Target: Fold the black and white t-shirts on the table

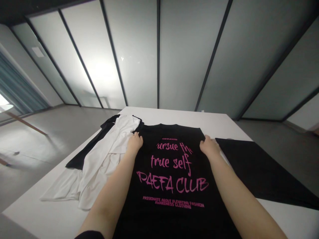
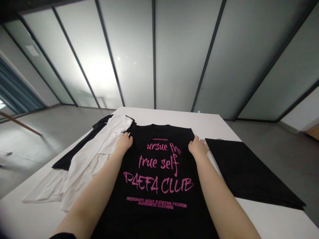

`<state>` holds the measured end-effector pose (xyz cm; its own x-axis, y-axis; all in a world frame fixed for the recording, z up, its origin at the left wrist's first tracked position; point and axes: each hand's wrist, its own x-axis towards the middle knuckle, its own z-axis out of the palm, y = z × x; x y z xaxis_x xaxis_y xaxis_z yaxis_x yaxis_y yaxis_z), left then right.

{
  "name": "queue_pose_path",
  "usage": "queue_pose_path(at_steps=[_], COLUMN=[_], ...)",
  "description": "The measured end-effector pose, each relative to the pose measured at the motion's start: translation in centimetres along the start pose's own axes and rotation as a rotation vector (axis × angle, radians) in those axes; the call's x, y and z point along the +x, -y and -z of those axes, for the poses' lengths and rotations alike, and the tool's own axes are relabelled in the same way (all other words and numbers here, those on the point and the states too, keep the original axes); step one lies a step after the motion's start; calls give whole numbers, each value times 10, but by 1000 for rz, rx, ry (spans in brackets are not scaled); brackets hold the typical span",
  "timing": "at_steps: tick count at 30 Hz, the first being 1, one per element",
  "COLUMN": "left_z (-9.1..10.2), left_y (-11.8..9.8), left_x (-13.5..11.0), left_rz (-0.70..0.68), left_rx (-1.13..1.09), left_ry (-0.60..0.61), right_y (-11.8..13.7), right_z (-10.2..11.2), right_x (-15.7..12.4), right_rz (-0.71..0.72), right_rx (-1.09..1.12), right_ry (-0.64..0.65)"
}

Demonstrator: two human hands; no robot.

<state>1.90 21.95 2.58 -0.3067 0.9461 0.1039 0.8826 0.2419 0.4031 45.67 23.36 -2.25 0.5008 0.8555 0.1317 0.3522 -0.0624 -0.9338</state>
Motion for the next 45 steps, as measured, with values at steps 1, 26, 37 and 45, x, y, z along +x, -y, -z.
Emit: queue_pose_path(at_steps=[1, 26, 37, 45], left_z=[3, 23, -24, -26], left_y=[3, 10, 11, 17], left_x=[4, 20, 5, 18], left_rz=[17, -201, -315, -244], left_rx=[-15, 139, 128, -117], left_ry=[37, 96, 92, -19], right_y=[-5, 59, 16, 7], right_z=[5, 25, -10, -6], right_x=[5, -1, -23, -5], right_rz=[-40, 336, 234, 190], right_rx=[-34, -855, -917, -746], right_ry=[-3, 356, 370, 229])
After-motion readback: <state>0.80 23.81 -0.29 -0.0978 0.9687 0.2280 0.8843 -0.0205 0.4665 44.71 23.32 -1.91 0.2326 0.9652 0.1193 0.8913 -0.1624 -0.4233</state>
